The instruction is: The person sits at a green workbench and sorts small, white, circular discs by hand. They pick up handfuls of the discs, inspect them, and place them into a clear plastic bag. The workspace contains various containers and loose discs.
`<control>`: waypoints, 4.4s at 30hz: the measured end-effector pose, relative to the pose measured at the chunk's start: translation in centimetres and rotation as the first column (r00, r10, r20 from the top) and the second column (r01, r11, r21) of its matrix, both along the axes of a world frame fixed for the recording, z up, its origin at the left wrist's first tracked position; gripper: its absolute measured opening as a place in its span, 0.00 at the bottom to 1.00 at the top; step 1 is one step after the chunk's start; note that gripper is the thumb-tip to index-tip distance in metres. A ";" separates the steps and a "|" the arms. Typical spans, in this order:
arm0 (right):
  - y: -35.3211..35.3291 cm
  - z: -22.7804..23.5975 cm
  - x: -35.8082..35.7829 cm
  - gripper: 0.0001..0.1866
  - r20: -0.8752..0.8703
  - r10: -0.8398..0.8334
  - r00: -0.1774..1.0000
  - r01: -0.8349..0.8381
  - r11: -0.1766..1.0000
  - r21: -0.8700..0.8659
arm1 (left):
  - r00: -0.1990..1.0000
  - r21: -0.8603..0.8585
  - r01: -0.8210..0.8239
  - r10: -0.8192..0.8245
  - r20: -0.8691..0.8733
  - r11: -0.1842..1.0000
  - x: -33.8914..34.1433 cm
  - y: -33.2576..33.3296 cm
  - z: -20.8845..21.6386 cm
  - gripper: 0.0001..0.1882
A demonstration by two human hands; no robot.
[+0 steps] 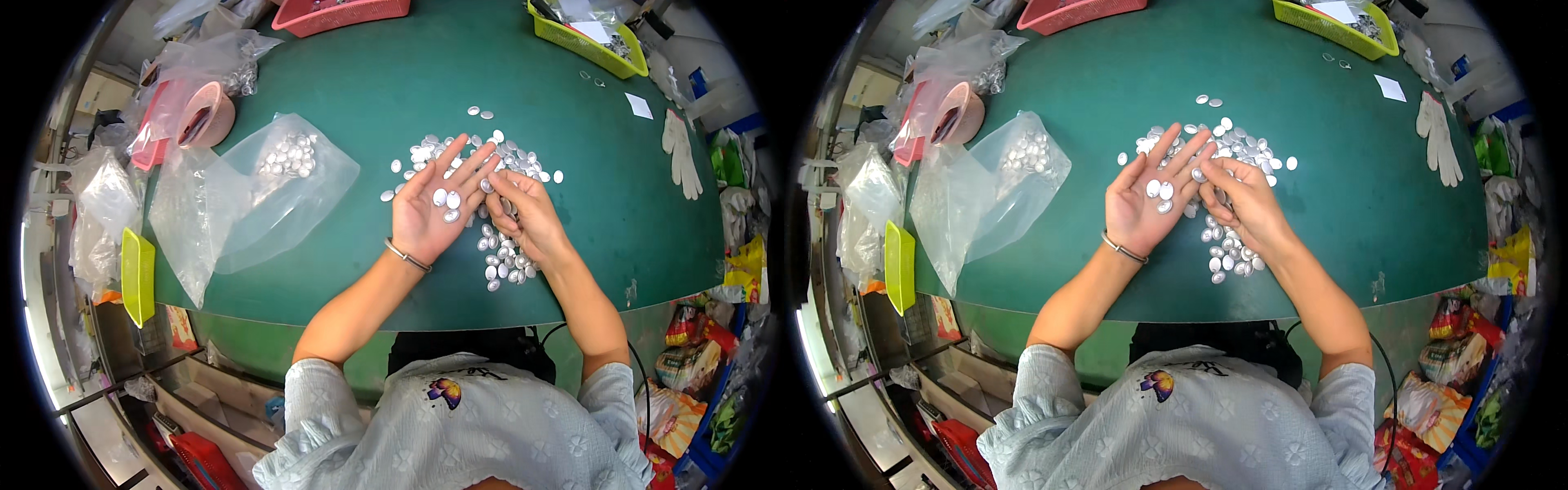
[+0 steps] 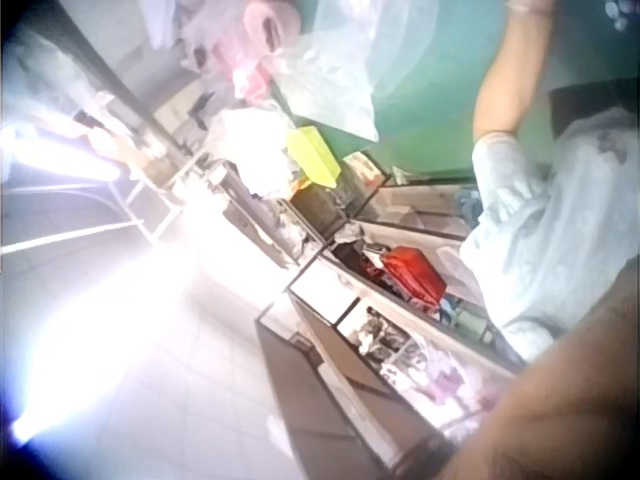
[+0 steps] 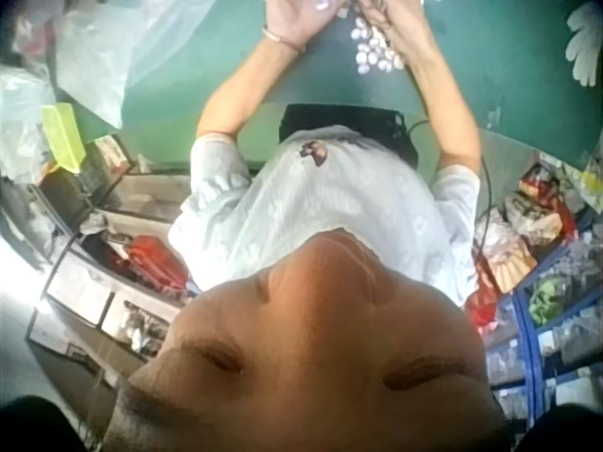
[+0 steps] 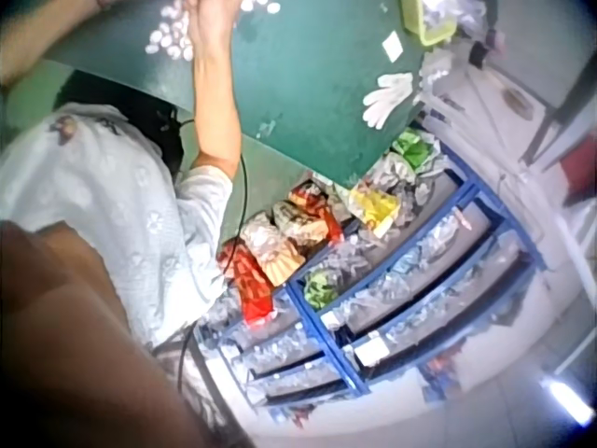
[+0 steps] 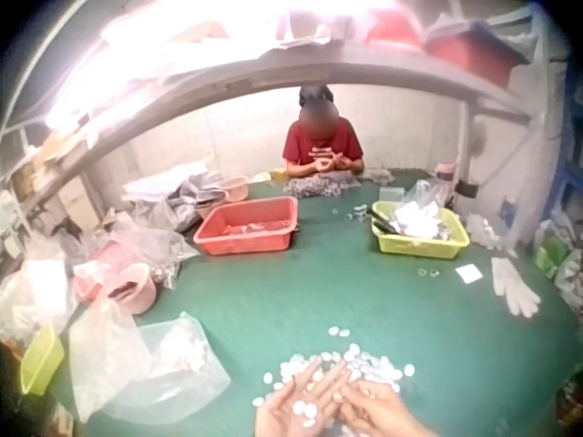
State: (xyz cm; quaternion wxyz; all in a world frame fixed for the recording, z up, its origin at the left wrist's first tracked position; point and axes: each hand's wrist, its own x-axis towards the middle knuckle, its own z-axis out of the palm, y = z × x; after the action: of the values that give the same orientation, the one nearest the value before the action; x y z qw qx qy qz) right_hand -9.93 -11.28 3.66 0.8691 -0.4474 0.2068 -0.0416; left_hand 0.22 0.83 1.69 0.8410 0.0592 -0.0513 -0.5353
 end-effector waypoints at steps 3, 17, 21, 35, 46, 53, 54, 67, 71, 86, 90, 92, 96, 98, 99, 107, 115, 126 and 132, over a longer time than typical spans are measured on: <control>-0.2 -0.4 0.0 0.12 0.012 0.002 1.000 -0.003 0.996 0.091 | 1.000 -0.013 0.003 -0.003 -0.006 1.000 -0.1 0.0 0.1 0.29; 2.3 -1.2 0.5 0.11 0.242 0.066 0.968 0.203 0.361 -0.910 | 0.995 0.059 -0.013 0.007 0.099 0.998 -0.3 0.0 -0.1 0.32; 2.2 -1.7 0.0 0.12 0.198 0.150 0.969 0.202 -0.017 -0.979 | 0.989 0.087 -0.012 -0.001 0.145 0.996 -0.3 -0.1 -0.5 0.33; -0.3 -0.5 0.1 0.09 -0.042 0.010 0.999 -0.009 1.000 0.019 | 0.998 0.069 0.047 -0.049 0.040 0.997 -0.4 -0.1 -0.8 0.32; -0.4 -0.4 0.1 0.11 -0.005 0.052 0.999 -0.051 0.988 0.147 | 0.999 0.060 0.043 -0.045 0.028 0.997 -0.3 -0.1 -0.8 0.33; 1.4 -0.6 -0.1 0.08 -0.024 0.131 0.991 -0.119 0.792 -0.599 | 0.998 0.060 0.035 -0.038 0.048 0.998 -0.2 0.1 -0.4 0.34; 1.9 -0.4 0.0 0.09 -0.013 0.165 0.986 -0.126 0.693 -0.710 | 0.998 0.063 0.037 -0.040 0.046 0.997 -0.2 0.2 -0.3 0.34; 0.9 0.1 0.0 0.11 -0.083 -0.034 0.996 0.031 0.999 -0.036 | 0.998 0.047 0.039 -0.042 0.053 0.998 -0.5 0.0 -1.0 0.34; 0.9 0.2 -0.1 0.11 -0.055 -0.030 0.998 0.028 0.999 -0.037 | 0.998 0.045 0.048 -0.050 0.035 0.998 -0.5 0.0 -0.8 0.34; 1.1 0.0 0.0 0.09 0.014 0.014 1.000 -0.013 1.000 -0.019 | 0.997 0.036 0.056 -0.058 0.047 0.998 -0.3 0.1 -1.0 0.33; 2.2 -1.7 0.1 0.07 0.034 0.052 0.998 -0.024 0.824 -0.566 | 0.988 0.124 0.006 -0.025 0.153 0.992 -0.9 -0.1 -1.3 0.33; 3.1 -2.0 0.3 0.08 0.063 0.038 0.997 0.026 0.614 -0.789 | 0.963 0.234 -0.060 -0.005 0.271 0.970 -1.3 0.0 -1.0 0.33; 3.7 -2.5 0.7 0.09 0.181 0.003 0.984 0.163 0.412 -0.896 | 0.941 0.261 -0.090 -0.004 0.340 0.961 -1.4 0.1 -1.2 0.33; 3.3 -1.6 0.2 0.08 -0.026 -0.033 0.999 0.004 0.683 -0.730 | 0.938 0.226 -0.086 0.003 0.346 0.970 -1.4 0.0 -1.0 0.33; 2.7 -1.5 0.2 0.08 -0.017 -0.006 1.000 -0.005 0.838 -0.546 | 0.937 0.207 -0.084 0.006 0.349 0.975 -1.5 0.0 -0.9 0.33; 0.7 -0.5 0.3 0.11 -0.023 0.068 0.997 -0.067 0.996 0.059 | 0.973 0.140 -0.040 0.007 0.229 0.989 -1.1 0.0 -1.2 0.32; 3.4 0.2 0.6 0.09 0.136 -0.135 0.981 0.176 0.914 -0.366 | 0.993 0.191 -0.048 0.068 -0.099 0.980 -5.2 -0.4 -2.9 0.20; 7.8 3.7 -0.4 0.03 0.368 0.284 0.886 0.380 0.013 -0.925 | 0.931 0.380 -0.145 0.256 -0.260 0.914 -5.8 3.8 0.0 0.12; 6.9 4.1 -0.3 0.05 0.293 0.214 0.932 0.206 0.354 -0.912 | 0.831 0.437 -0.402 0.521 -0.194 0.804 -2.0 8.1 3.4 0.08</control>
State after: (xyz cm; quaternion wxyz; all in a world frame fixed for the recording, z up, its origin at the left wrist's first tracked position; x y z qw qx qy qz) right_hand -10.18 -4.41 7.81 0.4808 -0.8455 -0.0195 -0.2314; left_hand -1.73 8.91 5.09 0.9166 0.1476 0.1994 -0.3135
